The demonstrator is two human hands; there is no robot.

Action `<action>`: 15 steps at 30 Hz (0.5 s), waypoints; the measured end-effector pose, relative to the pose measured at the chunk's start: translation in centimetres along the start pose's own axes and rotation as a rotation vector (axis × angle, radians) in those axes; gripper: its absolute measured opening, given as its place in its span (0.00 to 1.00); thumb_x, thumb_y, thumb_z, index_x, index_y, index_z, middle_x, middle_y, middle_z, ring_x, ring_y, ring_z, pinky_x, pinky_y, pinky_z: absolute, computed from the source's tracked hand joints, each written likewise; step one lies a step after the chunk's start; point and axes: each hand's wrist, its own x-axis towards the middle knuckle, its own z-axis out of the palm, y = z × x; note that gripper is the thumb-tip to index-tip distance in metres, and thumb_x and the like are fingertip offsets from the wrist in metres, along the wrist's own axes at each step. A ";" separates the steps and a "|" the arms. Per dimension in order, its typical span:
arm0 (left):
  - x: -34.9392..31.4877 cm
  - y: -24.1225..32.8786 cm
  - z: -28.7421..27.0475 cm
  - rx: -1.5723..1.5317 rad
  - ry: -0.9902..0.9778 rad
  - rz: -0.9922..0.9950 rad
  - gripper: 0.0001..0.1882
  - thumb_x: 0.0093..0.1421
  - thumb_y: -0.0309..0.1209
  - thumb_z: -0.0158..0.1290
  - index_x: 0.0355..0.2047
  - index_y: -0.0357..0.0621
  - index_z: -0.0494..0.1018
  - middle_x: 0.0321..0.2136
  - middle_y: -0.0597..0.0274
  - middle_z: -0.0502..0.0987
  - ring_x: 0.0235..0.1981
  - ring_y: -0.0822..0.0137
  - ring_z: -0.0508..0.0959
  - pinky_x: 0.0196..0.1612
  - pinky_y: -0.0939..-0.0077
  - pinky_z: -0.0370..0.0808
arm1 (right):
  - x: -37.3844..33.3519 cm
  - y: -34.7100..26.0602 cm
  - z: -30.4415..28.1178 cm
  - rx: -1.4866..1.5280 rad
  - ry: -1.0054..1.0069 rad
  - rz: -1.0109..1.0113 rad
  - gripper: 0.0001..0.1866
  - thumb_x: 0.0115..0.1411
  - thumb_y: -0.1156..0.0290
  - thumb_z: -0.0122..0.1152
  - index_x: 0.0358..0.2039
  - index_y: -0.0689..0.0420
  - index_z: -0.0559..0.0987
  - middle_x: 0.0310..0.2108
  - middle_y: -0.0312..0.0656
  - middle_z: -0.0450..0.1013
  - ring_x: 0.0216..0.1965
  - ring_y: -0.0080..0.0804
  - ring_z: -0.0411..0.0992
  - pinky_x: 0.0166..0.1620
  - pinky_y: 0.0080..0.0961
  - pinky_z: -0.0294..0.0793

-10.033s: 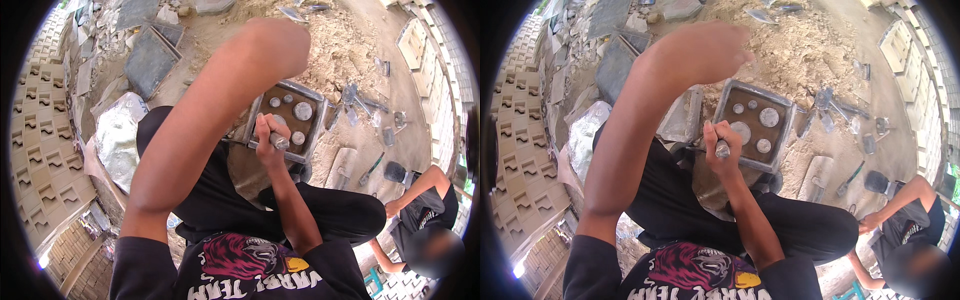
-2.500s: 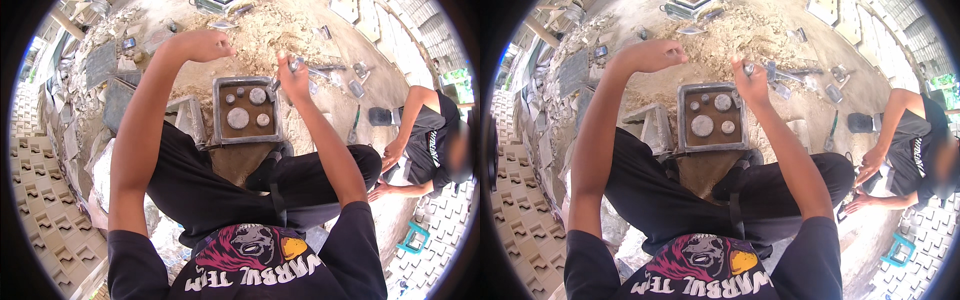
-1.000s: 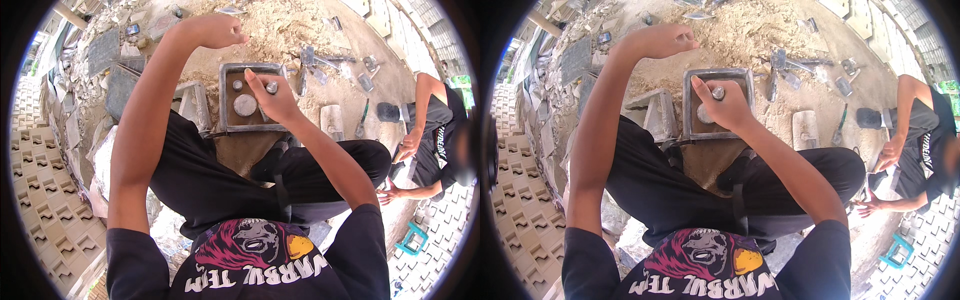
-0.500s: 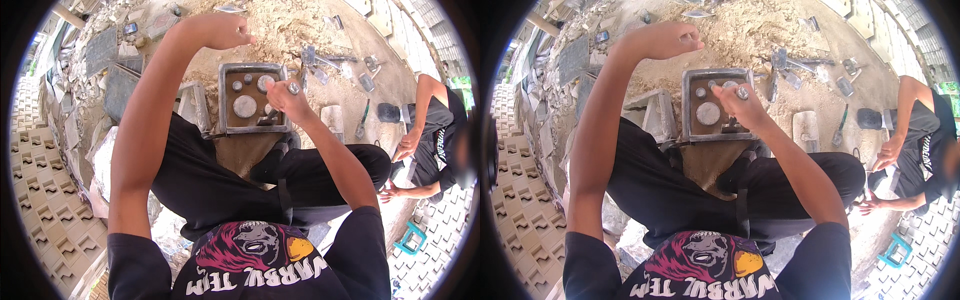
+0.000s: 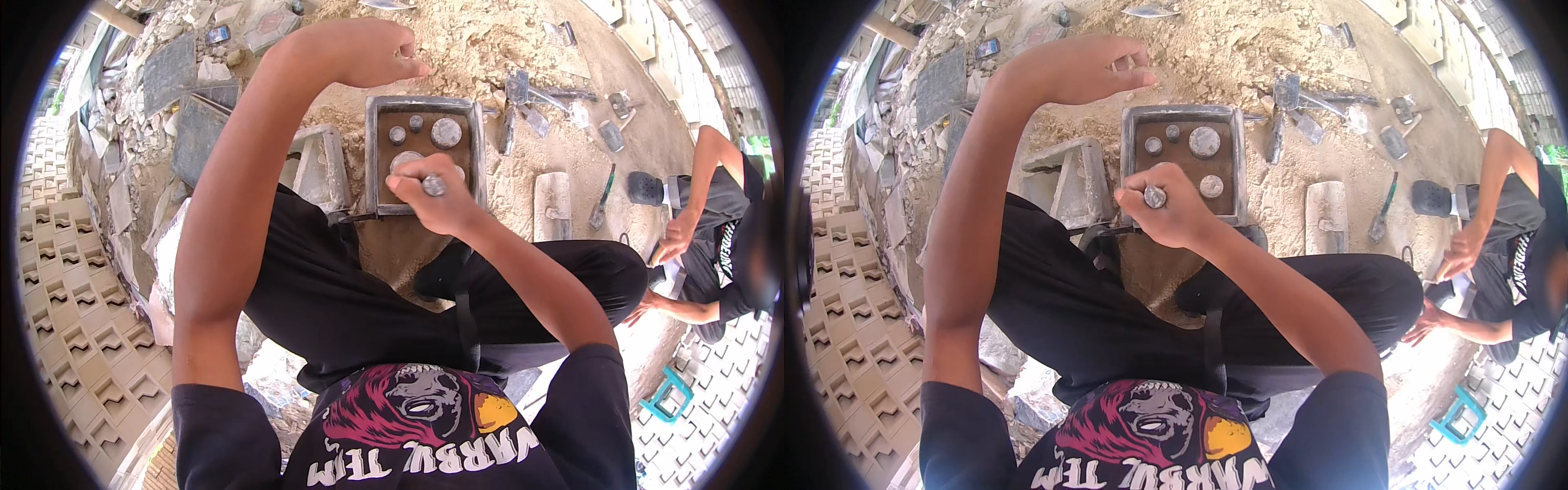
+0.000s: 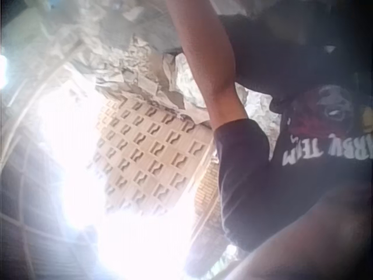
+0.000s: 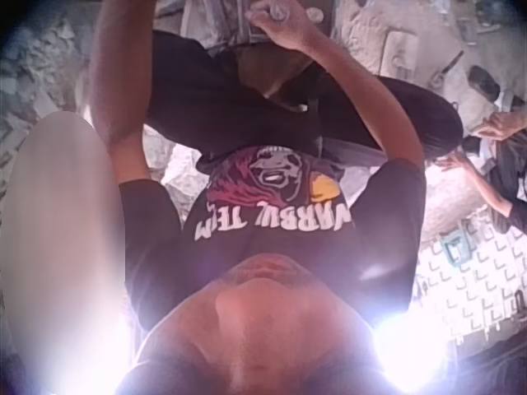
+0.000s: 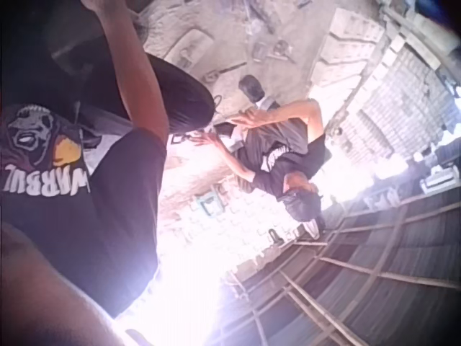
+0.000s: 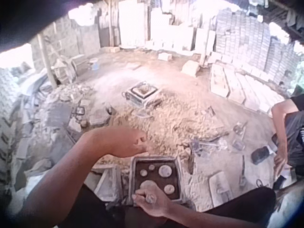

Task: The person is manufacturing paving stones by using a tool to smooth material into circular molds within a square frame, then lifting and moving a finished stone slab.

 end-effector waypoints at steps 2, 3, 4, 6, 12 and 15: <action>0.1 -0.4 -0.2 -0.007 0.038 0.026 0.25 0.61 0.54 0.46 0.44 0.45 0.72 0.34 0.53 0.78 0.37 0.56 0.77 0.40 0.61 0.71 | 0.6 0.7 -0.3 0.073 -0.124 0.157 0.16 0.58 0.67 0.58 0.16 0.62 0.72 0.09 0.36 0.62 0.15 0.16 0.59 0.21 0.21 0.60; 0.1 -1.0 0.0 -0.010 0.047 0.042 0.25 0.61 0.54 0.46 0.44 0.45 0.72 0.34 0.53 0.78 0.37 0.57 0.77 0.40 0.62 0.71 | 1.1 -0.6 -0.2 0.086 -0.060 0.187 0.14 0.58 0.68 0.59 0.19 0.61 0.72 0.13 0.35 0.65 0.19 0.15 0.62 0.24 0.20 0.63; 0.1 -1.6 0.3 -0.014 0.057 0.058 0.25 0.61 0.54 0.46 0.45 0.45 0.72 0.34 0.53 0.78 0.37 0.57 0.77 0.40 0.62 0.71 | 1.6 -1.6 0.1 0.098 0.004 0.217 0.12 0.59 0.69 0.60 0.21 0.59 0.73 0.17 0.34 0.68 0.22 0.14 0.65 0.26 0.19 0.65; -0.4 -1.3 -0.1 -0.012 0.024 0.021 0.26 0.61 0.54 0.46 0.45 0.46 0.72 0.35 0.53 0.78 0.38 0.57 0.77 0.41 0.61 0.71 | 0.9 -2.9 1.6 0.199 0.208 0.330 0.08 0.59 0.69 0.61 0.25 0.58 0.75 0.24 0.34 0.71 0.25 0.15 0.67 0.29 0.21 0.68; -0.6 -1.2 -0.5 0.002 0.053 0.027 0.25 0.61 0.54 0.46 0.45 0.47 0.72 0.36 0.53 0.78 0.39 0.56 0.77 0.41 0.62 0.71 | 1.4 1.2 2.6 0.027 0.150 0.140 0.09 0.56 0.68 0.62 0.26 0.61 0.77 0.21 0.37 0.72 0.23 0.19 0.69 0.29 0.23 0.69; -1.1 -1.5 0.0 0.012 0.040 -0.030 0.25 0.61 0.54 0.47 0.45 0.48 0.72 0.36 0.54 0.78 0.39 0.57 0.77 0.41 0.63 0.71 | 1.9 -1.2 1.8 0.181 0.047 0.289 0.12 0.54 0.66 0.64 0.24 0.63 0.78 0.16 0.38 0.71 0.22 0.22 0.70 0.29 0.26 0.70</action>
